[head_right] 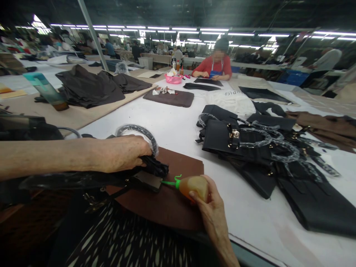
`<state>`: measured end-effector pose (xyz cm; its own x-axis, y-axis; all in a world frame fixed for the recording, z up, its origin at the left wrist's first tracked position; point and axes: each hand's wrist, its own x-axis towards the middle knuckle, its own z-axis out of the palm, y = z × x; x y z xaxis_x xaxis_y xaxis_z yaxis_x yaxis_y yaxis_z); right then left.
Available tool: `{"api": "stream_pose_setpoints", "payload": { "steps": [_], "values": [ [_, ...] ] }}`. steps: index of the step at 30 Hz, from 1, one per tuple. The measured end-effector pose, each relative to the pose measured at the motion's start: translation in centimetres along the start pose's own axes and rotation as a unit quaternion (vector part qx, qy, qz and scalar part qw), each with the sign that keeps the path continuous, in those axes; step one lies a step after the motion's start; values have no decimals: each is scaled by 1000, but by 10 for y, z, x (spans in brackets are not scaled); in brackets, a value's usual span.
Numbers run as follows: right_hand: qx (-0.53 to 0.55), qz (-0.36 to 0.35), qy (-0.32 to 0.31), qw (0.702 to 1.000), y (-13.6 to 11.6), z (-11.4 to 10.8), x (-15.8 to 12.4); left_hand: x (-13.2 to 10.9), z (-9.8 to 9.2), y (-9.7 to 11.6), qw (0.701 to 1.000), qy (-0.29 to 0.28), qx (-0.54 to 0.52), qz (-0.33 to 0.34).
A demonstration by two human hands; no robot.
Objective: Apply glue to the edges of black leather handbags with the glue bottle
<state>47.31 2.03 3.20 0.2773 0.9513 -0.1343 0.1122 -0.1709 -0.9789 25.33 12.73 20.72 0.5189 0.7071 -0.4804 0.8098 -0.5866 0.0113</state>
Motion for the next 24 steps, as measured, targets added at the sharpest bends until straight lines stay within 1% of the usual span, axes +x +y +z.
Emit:
{"api": "stream_pose_setpoints", "payload": {
  "steps": [5, 7, 10, 15, 19, 21, 24],
  "values": [
    [4, 25, -6, 1000, -1, -3, -5, -6, 8, 6, 1000, 10, 1, 1],
    [4, 32, -10, 999, -1, -3, -7, -9, 14, 10, 1000, 12, 4, -16],
    [10, 46, -14, 999, -1, -4, -8, -16, 26, 14, 999, 18, -16, -21],
    [40, 67, -23, 997, 0, -7, -8, -33, 50, 10, 995, 51, -89, 12],
    [39, 58, -27, 997, 1, -8, -8, -40, 69, 4, 991, 72, -103, 33],
    [37, 55, -33, 997, 1, -8, -9, -40, 73, 3, 990, 84, -107, 43],
    [40, 62, -41, 996, 1, -6, -11, -40, 73, 5, 990, 84, -105, 37]
  ]
}}
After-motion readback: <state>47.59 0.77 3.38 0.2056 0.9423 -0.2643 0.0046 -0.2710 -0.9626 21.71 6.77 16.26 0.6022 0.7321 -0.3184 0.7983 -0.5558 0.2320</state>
